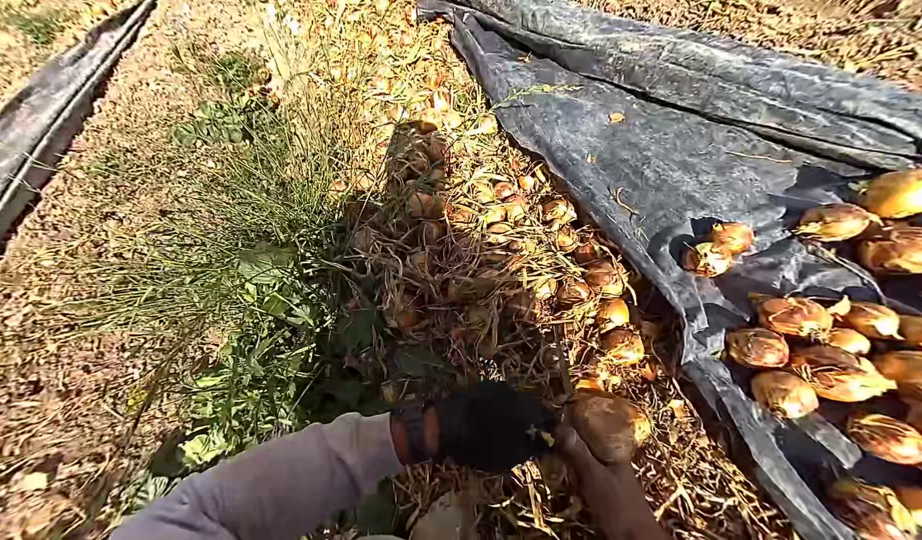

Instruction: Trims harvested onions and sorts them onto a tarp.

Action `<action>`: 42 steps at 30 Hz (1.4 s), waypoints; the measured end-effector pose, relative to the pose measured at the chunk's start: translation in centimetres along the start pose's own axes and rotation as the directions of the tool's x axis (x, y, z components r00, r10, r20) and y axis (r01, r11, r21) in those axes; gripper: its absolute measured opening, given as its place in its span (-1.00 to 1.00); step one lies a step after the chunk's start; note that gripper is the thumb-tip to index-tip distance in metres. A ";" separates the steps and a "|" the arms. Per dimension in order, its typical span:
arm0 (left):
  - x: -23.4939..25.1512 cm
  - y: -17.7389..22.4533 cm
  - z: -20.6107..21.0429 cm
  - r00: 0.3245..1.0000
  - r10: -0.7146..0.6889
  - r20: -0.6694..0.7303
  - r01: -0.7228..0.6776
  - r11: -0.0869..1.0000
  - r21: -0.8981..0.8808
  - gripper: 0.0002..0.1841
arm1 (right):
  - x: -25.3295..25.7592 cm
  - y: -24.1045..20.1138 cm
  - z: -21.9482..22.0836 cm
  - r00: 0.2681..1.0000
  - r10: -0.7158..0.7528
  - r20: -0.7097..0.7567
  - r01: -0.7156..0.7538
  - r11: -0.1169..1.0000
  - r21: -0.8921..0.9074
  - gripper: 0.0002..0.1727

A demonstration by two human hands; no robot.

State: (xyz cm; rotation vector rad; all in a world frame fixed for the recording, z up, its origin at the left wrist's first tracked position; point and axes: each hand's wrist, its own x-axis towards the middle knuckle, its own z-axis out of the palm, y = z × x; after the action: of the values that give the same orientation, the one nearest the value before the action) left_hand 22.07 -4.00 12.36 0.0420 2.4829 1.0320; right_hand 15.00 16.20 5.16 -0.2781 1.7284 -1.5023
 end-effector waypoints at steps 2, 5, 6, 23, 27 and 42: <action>0.7 0.5 0.6 0.984 -0.127 0.124 0.114 0.988 0.103 -0.64 | 0.1 0.9 0.7 0.991 -0.133 -0.030 0.131 0.989 -0.068 -0.24; 1.6 0.3 -1.3 0.968 -0.240 0.072 0.218 0.950 0.224 -0.70 | 1.6 0.8 -0.7 0.972 -0.231 -0.034 0.208 0.923 -0.324 -0.28; 1.8 -0.4 -2.0 0.963 -0.271 0.002 0.264 0.939 0.222 -0.70 | 2.1 0.2 -1.9 0.962 -0.268 -0.049 0.226 0.886 -0.405 -0.26; -4.5 -13.9 -6.0 0.402 -0.906 -0.136 0.866 0.424 -0.266 -0.41 | 3.1 -0.5 -4.0 0.999 -0.019 -0.047 0.013 0.992 -0.123 -0.51; -5.2 -10.7 -3.9 0.757 -0.571 -0.317 0.200 0.664 -0.721 -0.31 | 2.6 -1.0 -1.5 0.999 0.032 0.042 -0.021 0.973 -0.229 -0.13; -6.2 0.1 -2.6 0.967 -0.254 0.024 0.152 0.498 -0.854 -0.56 | -0.9 -2.6 2.1 0.940 -0.230 0.252 0.218 0.973 0.075 -0.23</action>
State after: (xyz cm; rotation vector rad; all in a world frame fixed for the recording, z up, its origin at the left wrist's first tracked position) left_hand 26.57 -6.91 16.45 -0.6201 1.7030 2.0589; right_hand 16.16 14.52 7.94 -0.6379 1.4895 -1.5855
